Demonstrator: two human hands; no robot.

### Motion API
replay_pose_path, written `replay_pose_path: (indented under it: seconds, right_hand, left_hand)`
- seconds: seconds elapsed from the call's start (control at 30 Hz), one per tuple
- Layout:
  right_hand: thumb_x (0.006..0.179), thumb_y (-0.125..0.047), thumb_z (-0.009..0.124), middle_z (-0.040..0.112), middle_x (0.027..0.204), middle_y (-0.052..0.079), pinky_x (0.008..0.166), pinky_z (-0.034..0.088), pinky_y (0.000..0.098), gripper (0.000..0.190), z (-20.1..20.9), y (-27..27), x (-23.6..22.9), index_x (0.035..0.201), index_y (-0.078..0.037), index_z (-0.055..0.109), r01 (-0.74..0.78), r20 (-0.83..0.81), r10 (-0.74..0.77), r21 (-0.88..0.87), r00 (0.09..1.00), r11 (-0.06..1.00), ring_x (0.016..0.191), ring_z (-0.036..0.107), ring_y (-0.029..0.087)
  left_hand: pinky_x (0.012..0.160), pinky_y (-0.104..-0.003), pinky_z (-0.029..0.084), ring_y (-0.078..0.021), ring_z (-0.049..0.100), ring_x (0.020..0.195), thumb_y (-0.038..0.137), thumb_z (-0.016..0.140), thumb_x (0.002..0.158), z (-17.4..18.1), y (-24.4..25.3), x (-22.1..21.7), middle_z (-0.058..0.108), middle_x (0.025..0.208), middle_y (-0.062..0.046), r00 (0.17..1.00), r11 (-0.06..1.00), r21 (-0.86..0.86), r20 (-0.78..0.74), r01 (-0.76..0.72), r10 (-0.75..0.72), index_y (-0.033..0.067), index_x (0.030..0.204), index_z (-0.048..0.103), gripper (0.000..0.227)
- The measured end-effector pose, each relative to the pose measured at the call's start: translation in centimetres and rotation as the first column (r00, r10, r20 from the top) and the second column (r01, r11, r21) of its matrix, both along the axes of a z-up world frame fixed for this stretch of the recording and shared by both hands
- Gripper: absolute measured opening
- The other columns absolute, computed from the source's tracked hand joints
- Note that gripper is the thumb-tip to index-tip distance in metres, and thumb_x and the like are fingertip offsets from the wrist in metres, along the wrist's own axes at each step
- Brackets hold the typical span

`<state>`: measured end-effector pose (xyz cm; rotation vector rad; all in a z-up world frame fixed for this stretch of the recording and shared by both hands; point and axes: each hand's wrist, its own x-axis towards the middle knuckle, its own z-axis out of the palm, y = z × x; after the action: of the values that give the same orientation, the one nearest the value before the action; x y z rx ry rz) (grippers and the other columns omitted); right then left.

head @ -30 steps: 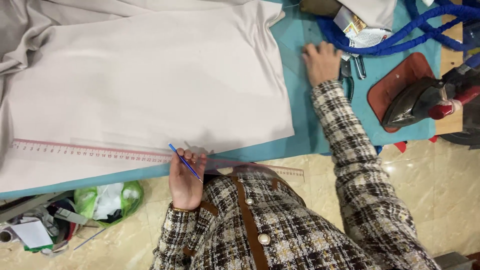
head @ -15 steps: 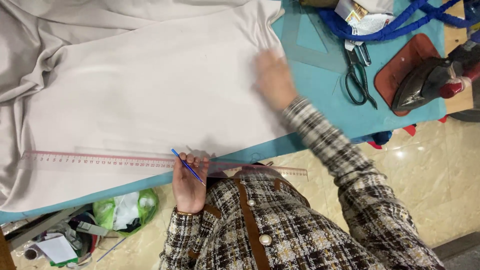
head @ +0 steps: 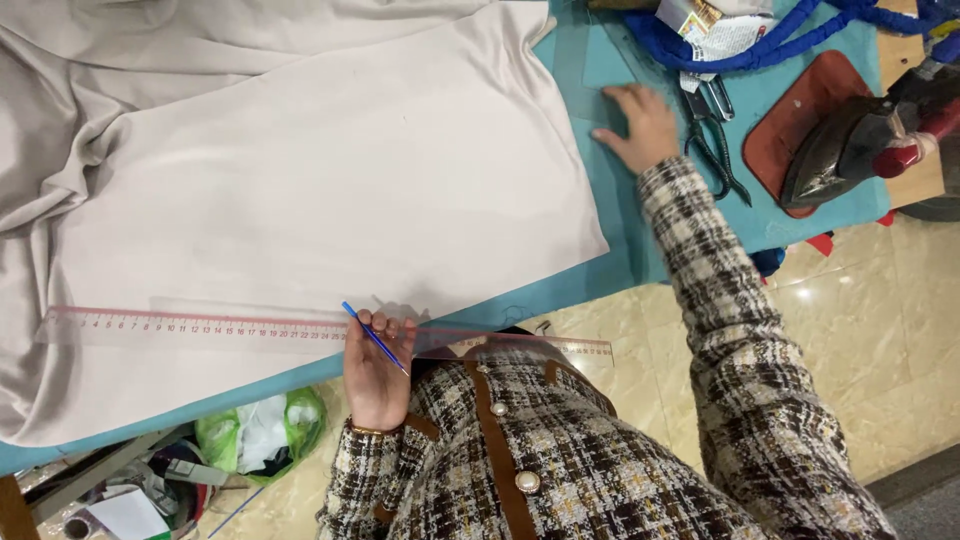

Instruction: The person marks a large piece of light-colored fabric on a table using a pen, a long ruler, and a triangular set square. They repeatedly reposition the rulers to draw straight lines and measure sections of the fabric.

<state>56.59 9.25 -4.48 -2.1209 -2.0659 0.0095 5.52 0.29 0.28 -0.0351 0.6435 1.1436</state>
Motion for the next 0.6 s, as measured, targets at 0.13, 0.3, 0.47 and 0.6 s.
replay_pose_path:
  seconds: [0.13,0.3,0.47,0.6]
  right_hand:
    - [0.091,-0.069,0.073,0.056,0.114,0.014,0.086,0.04,0.0499,0.067,-1.9,1.8,5.2,0.126,-0.013,0.061,-0.05,0.079,0.051,-0.018,0.996,0.999,0.105,0.051,0.035]
    - [0.085,-0.07,0.077,0.048,0.109,0.011,0.08,0.039,0.0454,0.067,-2.9,3.9,7.8,0.111,-0.009,0.064,-0.118,0.102,0.131,-0.125,0.986,0.985,0.1,0.049,0.033]
    - [0.095,-0.061,0.068,0.067,0.108,0.015,0.089,0.04,0.0509,0.063,1.5,4.2,7.1,0.123,-0.006,0.059,-0.034,-0.147,-0.025,-0.383,0.989,0.923,0.099,0.063,0.037]
    - [0.102,-0.045,0.067,0.056,0.105,0.017,0.07,0.043,0.0421,0.054,2.9,3.0,5.9,0.128,-0.001,0.049,-0.098,-0.416,-0.043,-0.31,0.908,0.946,0.088,0.055,0.028]
  left_hand:
    - [0.094,-0.04,0.05,-0.0173,0.057,0.082,0.033,0.047,0.111,0.2,0.0,1.0,0.059,0.088,0.001,0.999,0.998,-0.054,-0.034,0.009,-0.011,0.0145,0.099,0.059,0.025]
    - [0.095,-0.04,0.049,-0.0165,0.058,0.082,0.033,0.049,0.11,0.6,-0.4,1.2,0.059,0.088,0.001,0.999,0.999,-0.044,-0.051,-0.006,0.003,0.0152,0.099,0.06,0.024]
    - [0.093,-0.039,0.049,-0.0179,0.058,0.083,0.032,0.05,0.11,0.2,-0.9,0.3,0.06,0.088,0.0,0.997,0.996,-0.051,-0.031,-0.067,0.065,0.0143,0.098,0.059,0.023]
    - [0.096,-0.041,0.049,-0.0181,0.061,0.082,0.032,0.05,0.11,0.3,-1.0,0.3,0.063,0.088,0.0,0.996,0.996,-0.042,-0.045,-0.074,0.072,0.0141,0.098,0.062,0.024]
